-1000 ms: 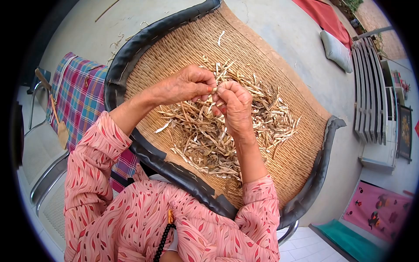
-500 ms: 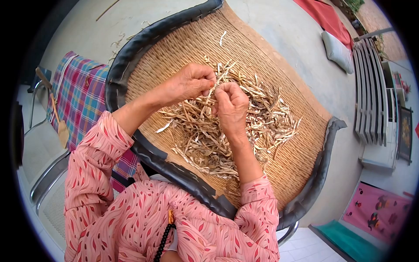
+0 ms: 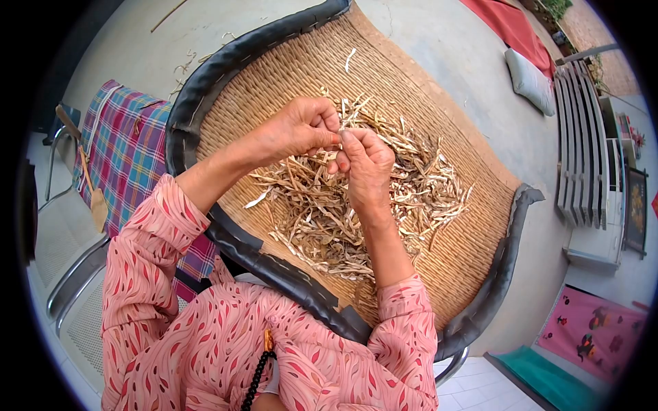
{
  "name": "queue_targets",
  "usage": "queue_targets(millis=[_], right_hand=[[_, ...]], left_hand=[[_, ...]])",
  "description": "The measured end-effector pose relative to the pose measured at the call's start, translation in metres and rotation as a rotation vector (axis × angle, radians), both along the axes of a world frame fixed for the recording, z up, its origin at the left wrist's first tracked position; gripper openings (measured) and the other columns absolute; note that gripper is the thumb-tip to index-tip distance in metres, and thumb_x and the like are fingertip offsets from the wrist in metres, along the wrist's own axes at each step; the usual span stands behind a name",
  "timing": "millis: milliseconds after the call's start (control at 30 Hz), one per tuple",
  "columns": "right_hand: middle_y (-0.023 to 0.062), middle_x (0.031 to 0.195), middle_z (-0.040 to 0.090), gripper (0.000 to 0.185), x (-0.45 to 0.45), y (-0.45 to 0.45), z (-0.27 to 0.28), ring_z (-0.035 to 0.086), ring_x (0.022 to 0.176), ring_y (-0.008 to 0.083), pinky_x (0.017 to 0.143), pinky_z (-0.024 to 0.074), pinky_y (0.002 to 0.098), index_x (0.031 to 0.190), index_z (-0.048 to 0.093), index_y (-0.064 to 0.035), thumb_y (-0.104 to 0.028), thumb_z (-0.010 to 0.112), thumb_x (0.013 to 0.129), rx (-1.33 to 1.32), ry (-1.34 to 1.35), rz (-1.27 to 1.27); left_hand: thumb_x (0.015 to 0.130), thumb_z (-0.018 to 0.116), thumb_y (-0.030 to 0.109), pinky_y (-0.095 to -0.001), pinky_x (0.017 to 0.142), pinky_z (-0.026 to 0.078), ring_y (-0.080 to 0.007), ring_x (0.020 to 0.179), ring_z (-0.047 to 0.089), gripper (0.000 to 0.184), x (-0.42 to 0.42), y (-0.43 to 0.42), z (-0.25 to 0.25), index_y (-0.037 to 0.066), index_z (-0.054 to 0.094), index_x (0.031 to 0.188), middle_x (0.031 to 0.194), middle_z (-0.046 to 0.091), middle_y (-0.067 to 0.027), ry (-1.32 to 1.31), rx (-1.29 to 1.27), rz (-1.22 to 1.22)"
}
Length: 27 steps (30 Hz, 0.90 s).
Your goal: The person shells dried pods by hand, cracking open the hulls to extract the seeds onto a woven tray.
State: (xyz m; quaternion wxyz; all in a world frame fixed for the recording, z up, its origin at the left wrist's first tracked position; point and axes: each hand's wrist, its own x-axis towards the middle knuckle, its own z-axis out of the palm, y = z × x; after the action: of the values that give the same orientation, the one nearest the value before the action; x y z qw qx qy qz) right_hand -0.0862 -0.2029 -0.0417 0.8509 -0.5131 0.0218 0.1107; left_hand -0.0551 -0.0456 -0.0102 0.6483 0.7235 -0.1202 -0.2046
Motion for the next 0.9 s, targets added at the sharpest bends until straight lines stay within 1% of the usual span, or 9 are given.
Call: queue_targets(millis=[133,267,433,467,567,667,733,767,900], right_hand=[[0.0045,0.072,0.058,0.011,0.003,-0.007,0.001,0.047,0.052,0.0057,0.048,0.048,0.0216,0.091,0.057,0.0022,-0.008,0.054,0.09,0.036,0.054,0.016],[0.0048,0.074,0.059,0.011,0.003,-0.008,0.005,0.047,0.053,0.0057,0.049,0.0479,0.021,0.091,0.058,0.0026,-0.008,0.055,0.088,0.042,0.074,0.01],[0.0028,0.069,0.057,0.012,-0.001,-0.004,0.01,0.047,0.051,0.0061,0.047,0.0457,0.0198,0.09,0.058,0.0034,-0.008,0.056,0.088,-0.244,-0.091,0.003],[0.0023,0.068,0.056,0.013,-0.001,-0.005,0.01,0.047,0.051,0.0062,0.046,0.0452,0.0195,0.089,0.058,0.0034,-0.009,0.057,0.087,-0.285,-0.106,0.0],[0.0014,0.066,0.054,0.012,0.004,-0.011,0.002,0.048,0.05,0.0064,0.045,0.044,0.0192,0.089,0.057,0.0032,-0.009,0.058,0.087,-0.17,-0.083,-0.011],[0.0012,0.066,0.054,0.011,0.004,-0.013,0.002,0.048,0.049,0.0059,0.044,0.0438,0.0193,0.089,0.057,0.0028,-0.008,0.058,0.086,-0.14,-0.085,-0.007],[0.0008,0.065,0.053,0.01,0.003,-0.009,0.01,0.047,0.049,0.0057,0.044,0.0438,0.0194,0.088,0.057,0.0026,-0.007,0.058,0.086,-0.218,-0.094,-0.011],[0.0006,0.065,0.052,0.01,0.002,-0.007,0.012,0.047,0.049,0.0056,0.044,0.0437,0.0195,0.088,0.057,0.0025,-0.007,0.058,0.086,-0.256,-0.099,-0.013],[0.0005,0.066,0.053,0.009,-0.001,-0.005,0.011,0.048,0.05,0.0056,0.044,0.0435,0.0193,0.086,0.057,0.0022,-0.007,0.057,0.086,-0.217,-0.13,0.019]], left_hand=[[0.083,0.056,0.002,-0.0171,0.044,0.04,-0.0057,0.054,0.053,0.006,0.005,0.004,0.005,-0.001,0.054,0.087,0.067,0.056,-0.0023,0.223,-0.102,-0.001],[0.083,0.053,0.0,-0.0173,0.046,0.044,-0.0071,0.057,0.058,0.007,0.006,0.005,0.006,-0.003,0.052,0.09,0.07,0.059,-0.0045,0.213,-0.113,-0.022],[0.085,0.053,0.003,-0.017,0.046,0.045,-0.0068,0.057,0.059,0.007,0.001,0.005,0.011,-0.003,0.053,0.088,0.069,0.059,-0.0045,0.184,-0.055,-0.034],[0.085,0.054,0.004,-0.0173,0.045,0.045,-0.0066,0.057,0.058,0.007,0.001,0.006,0.01,-0.003,0.054,0.086,0.067,0.058,-0.004,0.12,-0.022,-0.052],[0.084,0.055,0.006,-0.0183,0.045,0.044,-0.006,0.056,0.057,0.009,0.003,0.008,0.006,-0.001,0.056,0.079,0.062,0.056,-0.0021,-0.065,0.071,-0.088],[0.083,0.056,0.009,-0.0197,0.044,0.042,-0.0053,0.053,0.054,0.015,0.004,0.008,0.002,0.0,0.056,0.072,0.058,0.052,0.0001,-0.213,0.13,-0.084],[0.083,0.055,0.011,-0.0203,0.043,0.04,-0.005,0.051,0.05,0.018,0.004,0.008,0.002,0.0,0.056,0.069,0.057,0.05,0.0012,-0.292,0.15,-0.08],[0.083,0.054,0.013,-0.0208,0.043,0.039,-0.0047,0.051,0.049,0.018,0.004,0.008,0.002,0.0,0.056,0.069,0.056,0.05,0.0016,-0.292,0.159,-0.077],[0.08,0.054,0.014,-0.023,0.042,0.035,-0.0048,0.049,0.045,0.019,0.003,0.007,0.004,0.001,0.055,0.068,0.055,0.047,0.0022,-0.301,0.174,-0.063]])
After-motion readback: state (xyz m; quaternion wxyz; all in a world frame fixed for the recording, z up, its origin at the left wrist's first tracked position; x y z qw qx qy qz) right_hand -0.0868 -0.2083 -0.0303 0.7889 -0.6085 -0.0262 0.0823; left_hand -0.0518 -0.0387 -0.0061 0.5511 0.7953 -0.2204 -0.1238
